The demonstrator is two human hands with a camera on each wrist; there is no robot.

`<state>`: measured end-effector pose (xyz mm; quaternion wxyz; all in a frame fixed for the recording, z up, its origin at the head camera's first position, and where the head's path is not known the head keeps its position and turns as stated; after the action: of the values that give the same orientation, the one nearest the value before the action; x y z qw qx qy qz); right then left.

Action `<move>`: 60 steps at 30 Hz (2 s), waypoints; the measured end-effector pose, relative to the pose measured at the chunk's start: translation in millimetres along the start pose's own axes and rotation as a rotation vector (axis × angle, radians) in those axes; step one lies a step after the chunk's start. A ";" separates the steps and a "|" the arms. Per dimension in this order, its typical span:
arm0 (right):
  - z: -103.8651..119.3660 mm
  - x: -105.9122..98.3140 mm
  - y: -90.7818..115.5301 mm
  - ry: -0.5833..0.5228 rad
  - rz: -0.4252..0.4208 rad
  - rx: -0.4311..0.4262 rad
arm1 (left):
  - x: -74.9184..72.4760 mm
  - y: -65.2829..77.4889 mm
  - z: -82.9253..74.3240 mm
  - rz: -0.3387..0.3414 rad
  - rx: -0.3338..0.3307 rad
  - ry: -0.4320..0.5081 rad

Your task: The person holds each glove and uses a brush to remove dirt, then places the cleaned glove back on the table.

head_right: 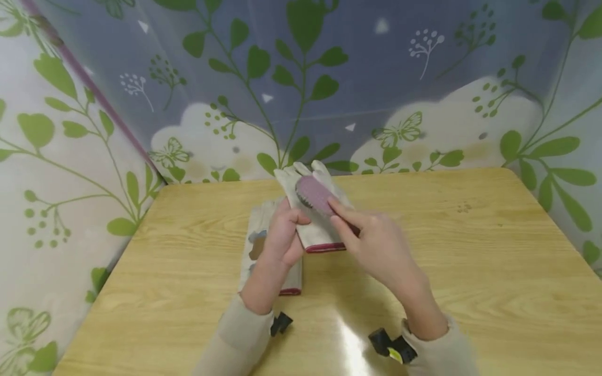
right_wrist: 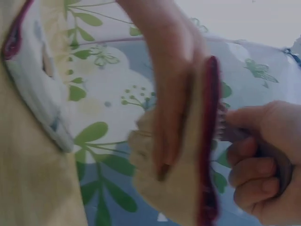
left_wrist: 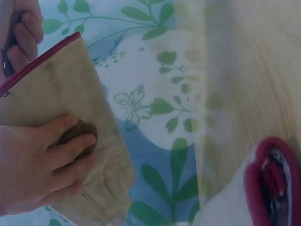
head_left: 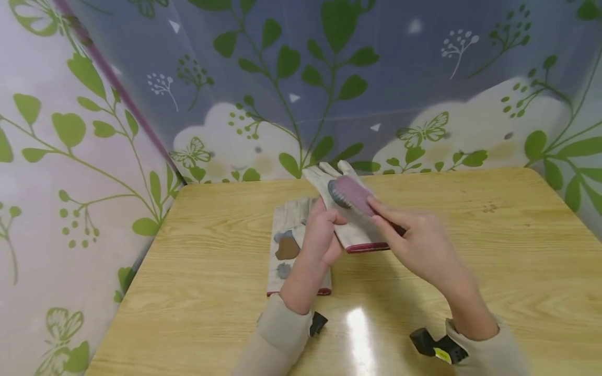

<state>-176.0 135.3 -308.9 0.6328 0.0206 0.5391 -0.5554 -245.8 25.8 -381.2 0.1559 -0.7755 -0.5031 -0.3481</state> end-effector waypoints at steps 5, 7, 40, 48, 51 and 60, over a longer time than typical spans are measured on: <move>6.3 15.7 -2.1 0.143 0.086 -0.061 | -2.2 2.2 -8.3 0.015 0.039 0.036; 5.2 13.8 -1.2 0.161 0.107 -0.037 | -5.0 1.3 -10.4 0.003 0.050 0.035; -14.5 10.2 18.2 0.144 0.316 0.221 | -18.9 -2.1 -0.8 -0.065 0.003 0.027; -24.6 8.2 17.2 0.203 0.256 0.261 | -5.5 0.6 11.4 -0.036 0.005 -0.124; -26.8 11.7 18.5 0.203 0.274 0.276 | -5.1 -1.2 16.2 -0.051 -0.001 -0.143; -52.1 21.8 23.0 0.235 0.302 0.295 | -6.2 -12.3 25.6 -0.063 -0.017 -0.108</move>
<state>-198.0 161.8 -359.2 0.6316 0.2576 0.5131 -0.5210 -248.5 42.3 -405.0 0.1109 -0.7782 -0.5319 -0.3148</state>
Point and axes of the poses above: each hand's wrist, its own y-axis away from the middle knuckle, its own x-axis out of the palm, z = x × y, the point moved 10 cm from there along -y, towards the middle knuckle, and after that the axes turned 14 degrees about -x, right-handed, at the moved point
